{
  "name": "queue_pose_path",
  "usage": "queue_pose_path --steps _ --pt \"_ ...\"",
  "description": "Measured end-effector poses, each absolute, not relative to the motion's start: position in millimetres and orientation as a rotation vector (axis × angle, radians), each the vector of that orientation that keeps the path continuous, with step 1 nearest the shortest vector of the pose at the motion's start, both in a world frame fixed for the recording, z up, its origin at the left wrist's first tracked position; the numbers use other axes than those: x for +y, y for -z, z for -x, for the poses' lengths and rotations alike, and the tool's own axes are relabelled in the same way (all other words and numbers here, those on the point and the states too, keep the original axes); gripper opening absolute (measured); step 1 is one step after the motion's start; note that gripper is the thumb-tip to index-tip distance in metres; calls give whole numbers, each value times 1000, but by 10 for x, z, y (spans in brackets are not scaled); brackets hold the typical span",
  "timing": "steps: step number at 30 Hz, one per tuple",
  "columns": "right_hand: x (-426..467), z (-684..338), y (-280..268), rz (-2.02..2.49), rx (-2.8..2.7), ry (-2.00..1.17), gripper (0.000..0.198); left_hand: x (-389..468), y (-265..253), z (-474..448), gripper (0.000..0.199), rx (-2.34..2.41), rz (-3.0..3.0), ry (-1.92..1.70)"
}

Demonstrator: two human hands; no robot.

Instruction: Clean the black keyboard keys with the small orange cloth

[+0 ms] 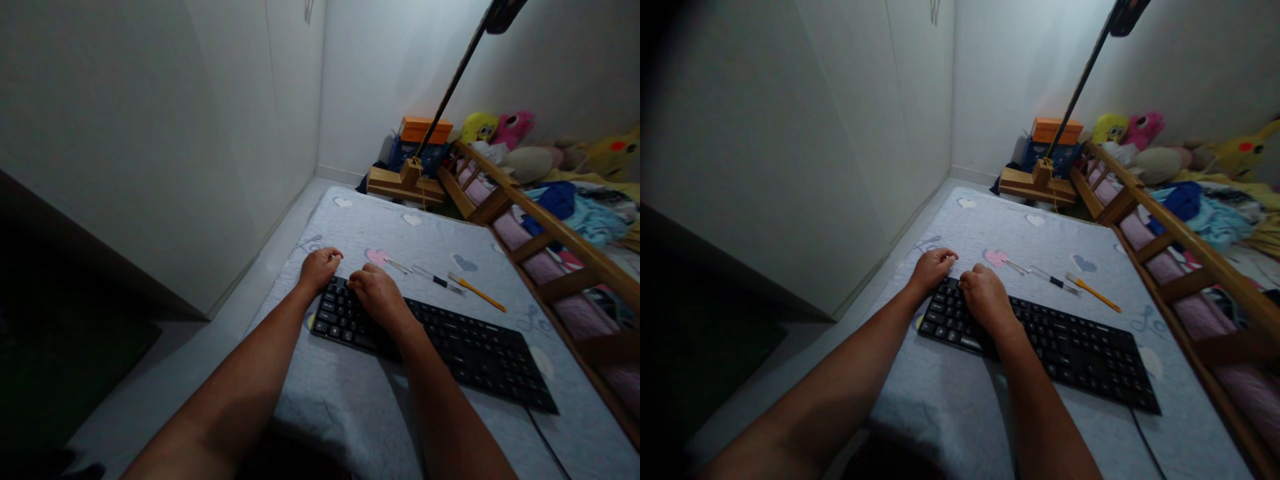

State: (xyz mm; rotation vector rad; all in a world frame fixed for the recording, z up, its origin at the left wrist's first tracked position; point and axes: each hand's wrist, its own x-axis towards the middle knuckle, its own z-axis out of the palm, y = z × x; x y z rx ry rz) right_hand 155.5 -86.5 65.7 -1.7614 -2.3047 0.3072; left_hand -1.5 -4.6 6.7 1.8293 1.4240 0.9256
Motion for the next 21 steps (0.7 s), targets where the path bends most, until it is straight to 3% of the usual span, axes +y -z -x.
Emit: queue_pose_path --steps 21 --pt "-896 -1636 -697 1900 -2307 -265 24 -35 -72 6 31 1444 -1845 -906"
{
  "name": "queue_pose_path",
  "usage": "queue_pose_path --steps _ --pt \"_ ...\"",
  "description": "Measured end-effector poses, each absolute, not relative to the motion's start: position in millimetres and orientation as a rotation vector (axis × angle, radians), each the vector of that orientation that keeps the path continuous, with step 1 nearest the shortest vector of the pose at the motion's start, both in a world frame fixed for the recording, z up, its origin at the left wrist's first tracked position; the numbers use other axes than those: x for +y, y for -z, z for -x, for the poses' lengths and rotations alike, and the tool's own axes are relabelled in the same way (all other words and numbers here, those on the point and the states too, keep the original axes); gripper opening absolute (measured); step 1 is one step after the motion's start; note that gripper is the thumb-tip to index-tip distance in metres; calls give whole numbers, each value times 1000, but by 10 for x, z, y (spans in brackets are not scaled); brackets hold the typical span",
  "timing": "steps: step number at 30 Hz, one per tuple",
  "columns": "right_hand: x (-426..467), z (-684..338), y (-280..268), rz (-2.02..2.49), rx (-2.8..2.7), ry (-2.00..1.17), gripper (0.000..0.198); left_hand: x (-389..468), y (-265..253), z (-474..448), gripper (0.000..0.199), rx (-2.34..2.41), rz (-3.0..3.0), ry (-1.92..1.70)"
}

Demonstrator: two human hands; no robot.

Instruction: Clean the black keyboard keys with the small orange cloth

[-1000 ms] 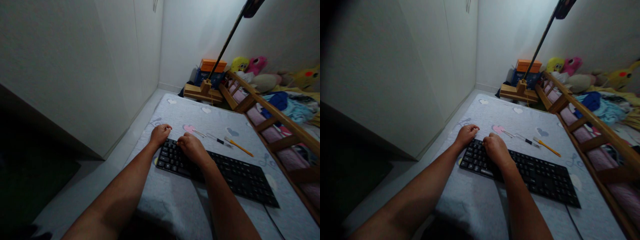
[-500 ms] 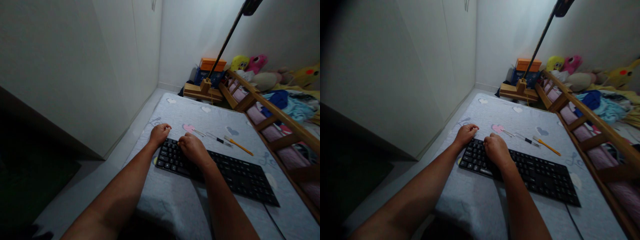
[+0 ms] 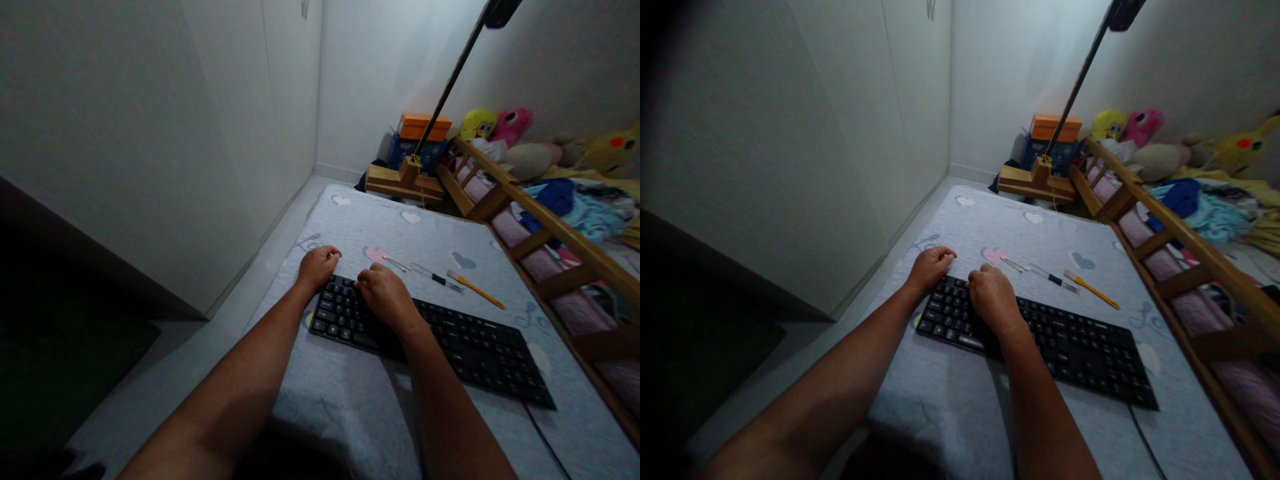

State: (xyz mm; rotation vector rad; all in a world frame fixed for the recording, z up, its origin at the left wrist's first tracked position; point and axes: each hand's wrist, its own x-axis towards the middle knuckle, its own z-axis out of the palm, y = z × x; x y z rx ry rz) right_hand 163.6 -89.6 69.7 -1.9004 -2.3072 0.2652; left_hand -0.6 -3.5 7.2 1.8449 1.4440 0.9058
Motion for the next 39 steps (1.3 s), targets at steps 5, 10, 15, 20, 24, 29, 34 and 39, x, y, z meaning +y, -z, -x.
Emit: queue_pose_path --steps 5,10,15,20,24,29,34,39 --pt "-905 -1643 -661 1786 -2271 -408 21 -35 -60 1 32 1436 -1848 -906" --pt "-943 -1605 -667 1749 -2302 -485 18 -21 -41 1 32 1428 -1847 -918" --pt "-1026 -1628 -707 1667 -2336 -608 17 -21 -46 4 32 1432 -1850 -907" --pt "-1103 -1632 -737 1592 -2359 -708 14 -32 -60 6 32 1426 -1845 -915" --pt "-1153 -1625 -775 1540 -2418 -756 15 -34 -61 7 32 1410 -1848 -924" --pt "-1203 -1647 -824 1446 -2479 -892 11 -28 -63 11 32 1421 -1857 -914" --pt "-1177 -1635 -821 1445 -2427 -866 12 -17 -49 9 31 1420 -1860 -919" --pt "-1002 -1495 -694 1659 -2223 -483 17 -14 -41 11 31 1421 -1852 -923"
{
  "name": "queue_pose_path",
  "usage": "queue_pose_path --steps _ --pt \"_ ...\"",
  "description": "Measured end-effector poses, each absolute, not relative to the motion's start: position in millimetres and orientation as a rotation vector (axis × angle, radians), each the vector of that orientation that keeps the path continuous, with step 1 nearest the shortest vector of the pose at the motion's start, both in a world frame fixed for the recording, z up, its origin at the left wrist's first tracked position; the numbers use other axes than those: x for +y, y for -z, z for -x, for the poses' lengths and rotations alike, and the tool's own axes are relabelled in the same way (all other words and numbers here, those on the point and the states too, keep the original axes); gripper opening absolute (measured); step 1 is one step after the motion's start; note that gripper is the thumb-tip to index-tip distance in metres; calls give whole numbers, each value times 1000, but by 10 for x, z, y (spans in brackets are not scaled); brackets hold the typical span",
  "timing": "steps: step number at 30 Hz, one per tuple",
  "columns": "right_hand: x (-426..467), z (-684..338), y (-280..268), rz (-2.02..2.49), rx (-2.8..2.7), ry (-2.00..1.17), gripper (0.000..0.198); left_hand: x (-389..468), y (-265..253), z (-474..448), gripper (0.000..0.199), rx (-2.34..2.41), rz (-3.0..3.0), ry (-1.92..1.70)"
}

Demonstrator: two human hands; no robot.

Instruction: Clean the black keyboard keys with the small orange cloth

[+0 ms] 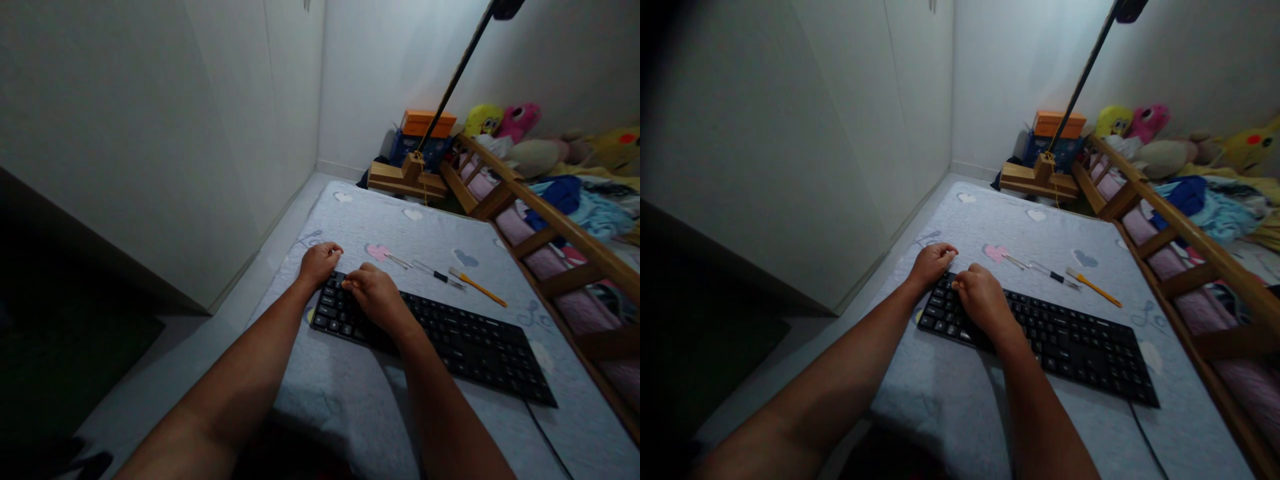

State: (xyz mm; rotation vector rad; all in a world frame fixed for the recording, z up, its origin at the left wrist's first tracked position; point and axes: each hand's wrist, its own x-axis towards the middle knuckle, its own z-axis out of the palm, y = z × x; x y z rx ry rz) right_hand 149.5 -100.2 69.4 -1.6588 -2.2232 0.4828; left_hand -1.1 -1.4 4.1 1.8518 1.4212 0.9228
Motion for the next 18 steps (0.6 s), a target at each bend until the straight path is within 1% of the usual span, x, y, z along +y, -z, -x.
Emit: queue_pose_path --steps 3,6,13,18 --pt "-919 -1416 -605 1732 -2225 -353 20 -18 -48 14 31 1417 -1851 -927" --pt "-902 -1391 -550 1737 -2243 -334 20 -21 -56 17 30 1420 -1857 -921" --pt "-1001 -1446 -597 1614 -2307 -560 15 -23 -51 19 31 1423 -1869 -925" --pt "-1091 -1469 -691 1513 -2383 -677 14 -25 -54 15 30 1437 -1862 -916"
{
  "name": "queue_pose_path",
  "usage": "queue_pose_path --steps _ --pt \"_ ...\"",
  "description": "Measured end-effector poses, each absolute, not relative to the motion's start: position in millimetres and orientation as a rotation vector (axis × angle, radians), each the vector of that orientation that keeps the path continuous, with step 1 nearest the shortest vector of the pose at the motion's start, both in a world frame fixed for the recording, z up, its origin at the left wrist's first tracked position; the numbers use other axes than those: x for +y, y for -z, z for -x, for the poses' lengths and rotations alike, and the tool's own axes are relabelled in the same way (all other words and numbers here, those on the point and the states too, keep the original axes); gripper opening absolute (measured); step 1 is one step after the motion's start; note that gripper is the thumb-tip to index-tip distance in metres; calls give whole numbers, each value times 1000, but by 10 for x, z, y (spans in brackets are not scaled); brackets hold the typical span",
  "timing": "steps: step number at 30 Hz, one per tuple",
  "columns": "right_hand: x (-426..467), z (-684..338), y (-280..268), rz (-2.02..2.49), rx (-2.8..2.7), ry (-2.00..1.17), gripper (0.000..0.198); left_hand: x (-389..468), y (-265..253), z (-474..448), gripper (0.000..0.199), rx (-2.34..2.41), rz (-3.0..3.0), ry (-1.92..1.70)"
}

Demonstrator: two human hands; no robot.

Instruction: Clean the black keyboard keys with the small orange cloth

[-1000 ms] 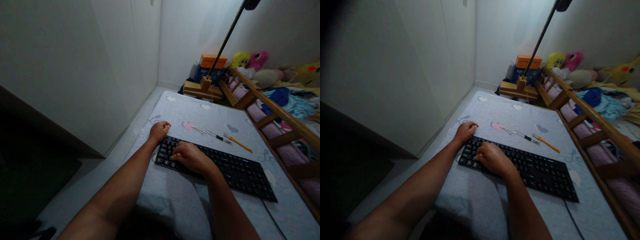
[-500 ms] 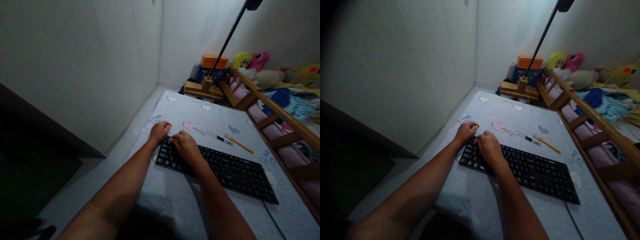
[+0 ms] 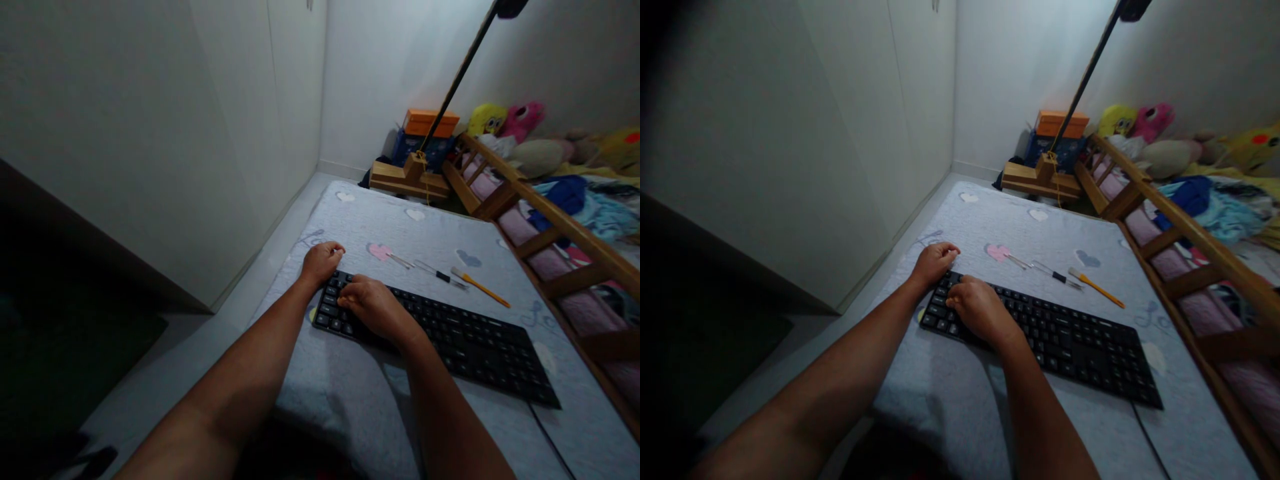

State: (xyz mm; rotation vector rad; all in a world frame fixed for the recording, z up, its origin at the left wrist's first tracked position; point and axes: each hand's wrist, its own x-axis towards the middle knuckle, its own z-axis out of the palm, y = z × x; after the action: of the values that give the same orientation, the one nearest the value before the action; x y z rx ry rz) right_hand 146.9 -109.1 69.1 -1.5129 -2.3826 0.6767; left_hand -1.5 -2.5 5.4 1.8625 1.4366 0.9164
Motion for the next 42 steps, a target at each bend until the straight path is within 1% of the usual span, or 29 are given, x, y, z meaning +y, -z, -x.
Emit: queue_pose_path --steps 4,12,14,19,22,26,30,32,37,42 --pt "-1144 -1483 -763 1470 -2447 -779 16 -32 -64 17 30 1422 -1859 -929" --pt "-1198 -1563 -869 1335 -2525 -982 10 -32 -66 16 29 1423 -1848 -921" --pt "-1163 -1551 -834 1371 -2463 -894 11 -33 -68 18 30 1416 -1844 -930" --pt "-981 -1402 -646 1644 -2210 -457 15 -34 -74 32 29 1397 -1832 -948" --pt "-917 -1320 -570 1714 -2229 -339 18 -25 -68 34 30 1395 -1801 -971" --pt "-953 -1303 -599 1717 -2293 -367 20 -18 -64 31 31 1379 -1753 -1007" --pt "-1001 -1346 -681 1622 -2360 -557 15 -34 -85 40 33 1344 -1721 -1010" --pt "-982 -1353 -702 1576 -2363 -599 15 -41 -89 50 37 1322 -1693 -1021" --pt "-803 -1271 -683 1674 -2284 -402 16 -7 -50 75 46 1260 -1592 -1090" --pt "-680 -1174 -621 1749 -2281 -300 20 39 -24 96 47 1246 -1488 -1148"
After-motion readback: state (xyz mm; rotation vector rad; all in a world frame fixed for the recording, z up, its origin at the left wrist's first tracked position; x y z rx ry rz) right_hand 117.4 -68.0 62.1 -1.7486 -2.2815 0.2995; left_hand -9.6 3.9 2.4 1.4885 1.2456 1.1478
